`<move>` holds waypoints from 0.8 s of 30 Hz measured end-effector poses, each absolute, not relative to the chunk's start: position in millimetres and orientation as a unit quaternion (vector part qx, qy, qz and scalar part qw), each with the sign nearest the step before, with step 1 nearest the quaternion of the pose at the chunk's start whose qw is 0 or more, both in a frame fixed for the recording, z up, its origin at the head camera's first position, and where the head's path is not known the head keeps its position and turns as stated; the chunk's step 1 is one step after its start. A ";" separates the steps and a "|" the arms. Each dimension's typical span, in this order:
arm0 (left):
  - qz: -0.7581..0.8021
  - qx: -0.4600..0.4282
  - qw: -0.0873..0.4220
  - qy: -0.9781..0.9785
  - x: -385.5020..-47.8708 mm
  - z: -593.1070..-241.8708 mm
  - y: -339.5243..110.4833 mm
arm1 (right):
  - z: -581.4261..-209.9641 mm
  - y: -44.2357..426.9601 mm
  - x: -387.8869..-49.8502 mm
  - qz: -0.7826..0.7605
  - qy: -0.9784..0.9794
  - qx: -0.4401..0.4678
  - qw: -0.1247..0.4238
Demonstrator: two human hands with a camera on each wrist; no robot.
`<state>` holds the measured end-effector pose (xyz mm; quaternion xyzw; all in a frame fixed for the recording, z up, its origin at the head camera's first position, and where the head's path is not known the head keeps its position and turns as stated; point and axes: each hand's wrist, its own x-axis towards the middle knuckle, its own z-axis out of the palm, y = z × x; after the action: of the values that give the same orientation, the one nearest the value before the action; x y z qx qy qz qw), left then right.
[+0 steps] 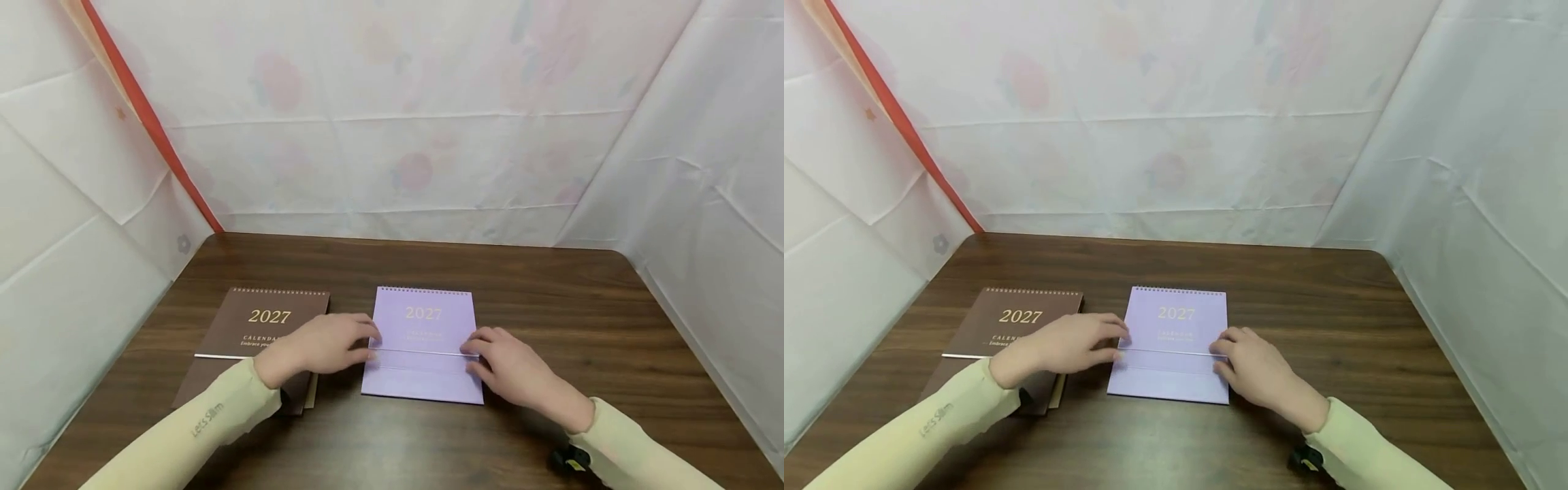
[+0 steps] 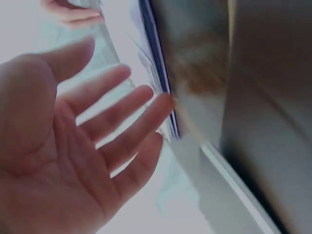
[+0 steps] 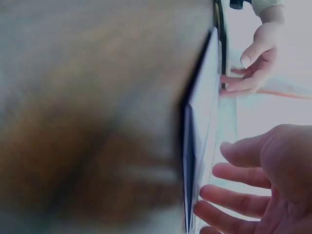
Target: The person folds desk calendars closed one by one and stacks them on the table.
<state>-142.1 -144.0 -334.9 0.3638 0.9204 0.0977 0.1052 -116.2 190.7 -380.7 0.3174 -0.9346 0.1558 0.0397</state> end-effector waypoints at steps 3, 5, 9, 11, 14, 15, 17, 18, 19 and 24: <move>0.174 0.283 0.117 0.936 -153.0 -334.6 -148.8 | -377.5 194.9 -124.7 0.183 -0.941 0.284 0.023; 0.232 0.212 0.151 0.937 -158.7 -335.7 -150.9 | -377.9 198.0 -129.2 0.193 -0.944 0.268 0.005; 0.324 0.087 0.242 0.910 -164.5 -340.9 -152.3 | -381.9 202.6 -133.7 0.198 -0.939 0.280 -0.019; 0.361 0.058 0.274 0.890 -166.3 -343.6 -150.9 | -384.3 203.9 -135.0 0.197 -0.935 0.294 -0.018; 0.390 0.043 0.294 0.872 -168.8 -345.6 -147.7 | -386.9 205.5 -138.0 0.195 -0.928 0.317 -0.008; 0.395 0.041 0.295 0.869 -169.3 -345.9 -147.3 | -387.8 206.0 -139.2 0.193 -0.925 0.328 -0.002; 0.405 0.037 0.297 0.864 -170.9 -347.4 -147.5 | -389.0 207.2 -140.7 0.192 -0.917 0.348 0.008; 0.410 0.037 0.297 0.861 -171.6 -348.5 -148.3 | -389.5 207.6 -141.1 0.190 -0.914 0.358 0.012; 0.415 0.039 0.298 0.859 -172.1 -349.4 -149.4 | -389.9 207.7 -141.3 0.188 -0.912 0.365 0.016; 0.437 0.046 0.298 0.848 -174.6 -351.5 -150.9 | -391.1 207.7 -141.9 0.188 -0.906 0.379 0.027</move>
<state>-174.6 -150.9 -351.5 0.0464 0.8476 0.4365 0.2983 -141.9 207.7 -391.1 0.3788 -0.9059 0.1875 0.0273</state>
